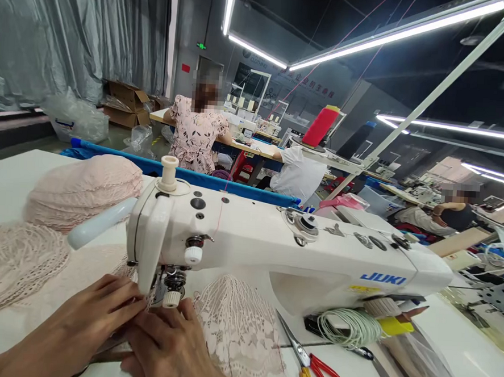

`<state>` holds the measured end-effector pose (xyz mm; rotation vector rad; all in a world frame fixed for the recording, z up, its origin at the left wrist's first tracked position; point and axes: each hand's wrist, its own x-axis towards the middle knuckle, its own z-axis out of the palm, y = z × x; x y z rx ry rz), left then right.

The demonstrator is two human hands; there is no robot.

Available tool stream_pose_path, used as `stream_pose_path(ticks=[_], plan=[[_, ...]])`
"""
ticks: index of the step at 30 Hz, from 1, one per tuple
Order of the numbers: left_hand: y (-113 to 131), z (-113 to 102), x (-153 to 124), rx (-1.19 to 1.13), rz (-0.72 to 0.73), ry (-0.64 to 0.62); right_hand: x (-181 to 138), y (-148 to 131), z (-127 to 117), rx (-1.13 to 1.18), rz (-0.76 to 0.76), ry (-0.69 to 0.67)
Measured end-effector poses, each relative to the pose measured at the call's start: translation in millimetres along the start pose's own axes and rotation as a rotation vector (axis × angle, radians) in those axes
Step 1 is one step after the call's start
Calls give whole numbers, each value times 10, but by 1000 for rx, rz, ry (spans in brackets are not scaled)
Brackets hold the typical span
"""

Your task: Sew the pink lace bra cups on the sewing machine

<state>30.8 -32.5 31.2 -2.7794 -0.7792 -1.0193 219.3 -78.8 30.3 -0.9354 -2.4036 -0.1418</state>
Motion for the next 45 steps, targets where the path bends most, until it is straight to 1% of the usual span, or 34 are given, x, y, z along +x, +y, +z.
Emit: stream_pose_path(ticks=[2, 3, 5, 6, 8, 10, 12, 13, 15, 18, 20, 21, 23, 24, 27, 31, 34, 36, 41, 45], plan=[[-8, 48, 15, 50, 20, 63, -1, 9, 23, -62, -54, 33], [-9, 59, 7, 69, 23, 72, 3, 14, 6, -74, -80, 42], [-12, 71, -32, 94, 7, 56, 11, 32, -97, -52, -108, 68], [-15, 77, -56, 103, 3, 39, 12, 48, -178, -26, -92, 76], [-28, 88, -94, 121, 3, 9, 2, 93, -364, 19, 11, 44], [-48, 95, -109, 146, 20, 8, -27, 151, -519, 10, 158, -38], [-75, 99, -108, 180, 30, -6, -64, 199, -592, -66, 273, -117], [-89, 102, -107, 189, 40, -11, -79, 214, -597, -110, 300, -137], [-117, 119, -116, 170, 36, 4, -91, 222, -570, -120, 280, -157], [-148, 161, -154, 106, 4, 47, -54, 204, -526, 100, 212, -188], [-152, 179, -180, 104, 15, 15, -13, 193, -512, 228, 228, -151], [-150, 180, -187, 113, 20, -11, 5, 191, -503, 246, 242, -113], [-145, 175, -190, 129, 17, -40, 33, 190, -476, 225, 243, -55], [-143, 171, -185, 132, 16, -40, 43, 190, -457, 204, 236, -51], [-152, 175, -166, 126, -1, -7, 69, 184, -394, 123, 223, -53], [-166, 196, -157, 150, -32, 18, 107, 168, -312, 48, 244, 33], [-160, 187, -150, 169, -2, 34, 122, 157, -246, -6, 226, 76], [-153, 178, -141, 182, 15, 54, 114, 155, -205, -22, 204, 71], [-150, 197, -144, 168, 26, 76, 73, 173, -158, 4, 223, -8], [-144, 203, -161, 147, 10, 70, 70, 195, -162, 19, 217, -2]])
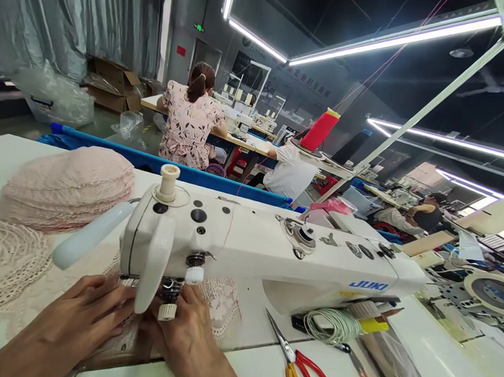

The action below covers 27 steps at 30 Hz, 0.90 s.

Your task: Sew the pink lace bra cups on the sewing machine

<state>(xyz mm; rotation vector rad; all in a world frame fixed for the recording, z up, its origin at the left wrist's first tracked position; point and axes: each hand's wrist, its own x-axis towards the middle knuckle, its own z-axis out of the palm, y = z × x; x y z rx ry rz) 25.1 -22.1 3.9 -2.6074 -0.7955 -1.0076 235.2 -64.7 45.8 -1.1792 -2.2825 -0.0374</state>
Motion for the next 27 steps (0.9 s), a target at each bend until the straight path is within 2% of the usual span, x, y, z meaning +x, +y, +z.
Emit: stream_pose_path(ticks=[12, 18, 23, 27], plan=[[2, -46, 72, -45, -31, -9, 8, -13, 18, 32, 15, 71], [5, -43, 41, -43, -36, -17, 14, -22, -13, 132, 72, 50], [12, -96, 102, -58, -26, -9, 4, -31, -70, 244, 153, -35], [12, -97, 97, -39, -24, 1, 12, -48, -112, 239, 128, -34]])
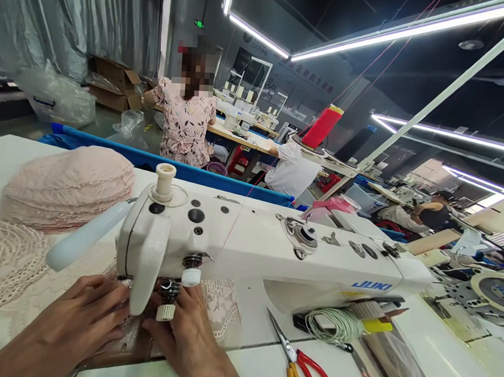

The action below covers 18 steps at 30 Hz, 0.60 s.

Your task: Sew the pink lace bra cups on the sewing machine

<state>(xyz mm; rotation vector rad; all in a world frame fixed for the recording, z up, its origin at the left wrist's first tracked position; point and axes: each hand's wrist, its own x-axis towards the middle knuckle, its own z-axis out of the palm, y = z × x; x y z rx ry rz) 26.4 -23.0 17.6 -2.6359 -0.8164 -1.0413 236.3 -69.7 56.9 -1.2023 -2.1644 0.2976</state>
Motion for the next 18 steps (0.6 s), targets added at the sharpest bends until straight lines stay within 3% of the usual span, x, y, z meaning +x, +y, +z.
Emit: stream_pose_path(ticks=[7, 18], plan=[[-3, 38, -70, 28, -16, -49, -8, -17, 30, -166, -47, 14], [1, 74, -98, -23, -47, -17, -19, -1, 57, -185, -61, 49]])
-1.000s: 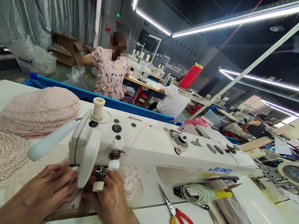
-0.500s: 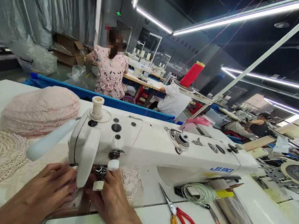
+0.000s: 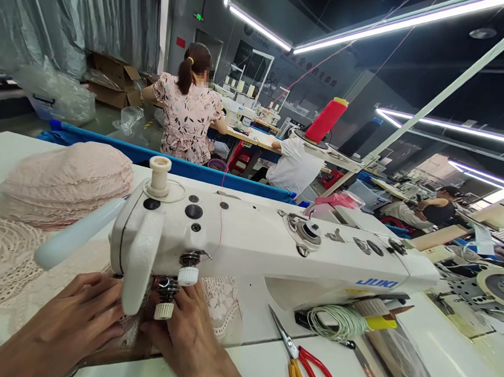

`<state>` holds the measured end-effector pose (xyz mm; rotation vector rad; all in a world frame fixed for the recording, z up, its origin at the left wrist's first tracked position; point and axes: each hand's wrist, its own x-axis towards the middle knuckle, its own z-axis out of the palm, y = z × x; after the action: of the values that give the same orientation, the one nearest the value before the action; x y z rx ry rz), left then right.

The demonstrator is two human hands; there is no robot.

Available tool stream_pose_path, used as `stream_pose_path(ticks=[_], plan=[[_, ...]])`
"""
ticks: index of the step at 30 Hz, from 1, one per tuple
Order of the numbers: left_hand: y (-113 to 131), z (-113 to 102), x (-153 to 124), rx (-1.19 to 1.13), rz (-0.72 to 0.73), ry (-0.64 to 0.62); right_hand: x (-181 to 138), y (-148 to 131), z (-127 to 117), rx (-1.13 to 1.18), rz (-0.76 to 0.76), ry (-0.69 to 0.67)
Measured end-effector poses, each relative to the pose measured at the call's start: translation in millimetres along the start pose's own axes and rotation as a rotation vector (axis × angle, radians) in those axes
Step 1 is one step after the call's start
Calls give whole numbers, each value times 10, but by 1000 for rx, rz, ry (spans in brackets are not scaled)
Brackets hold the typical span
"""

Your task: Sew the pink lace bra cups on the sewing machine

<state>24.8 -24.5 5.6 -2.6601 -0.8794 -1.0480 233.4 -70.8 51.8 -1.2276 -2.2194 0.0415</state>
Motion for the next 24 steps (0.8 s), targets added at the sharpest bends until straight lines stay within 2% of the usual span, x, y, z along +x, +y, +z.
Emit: stream_pose_path(ticks=[7, 15, 24], plan=[[-4, -34, 2, 50, 42, -8, 7, -5, -4, 2, -1, -1], [10, -33, 16, 30, 26, 44, -29, 31, 28, -29, -38, 22], [15, -27, 18, 36, 22, 29, -20, 34, 9, 9, -14, 24]])
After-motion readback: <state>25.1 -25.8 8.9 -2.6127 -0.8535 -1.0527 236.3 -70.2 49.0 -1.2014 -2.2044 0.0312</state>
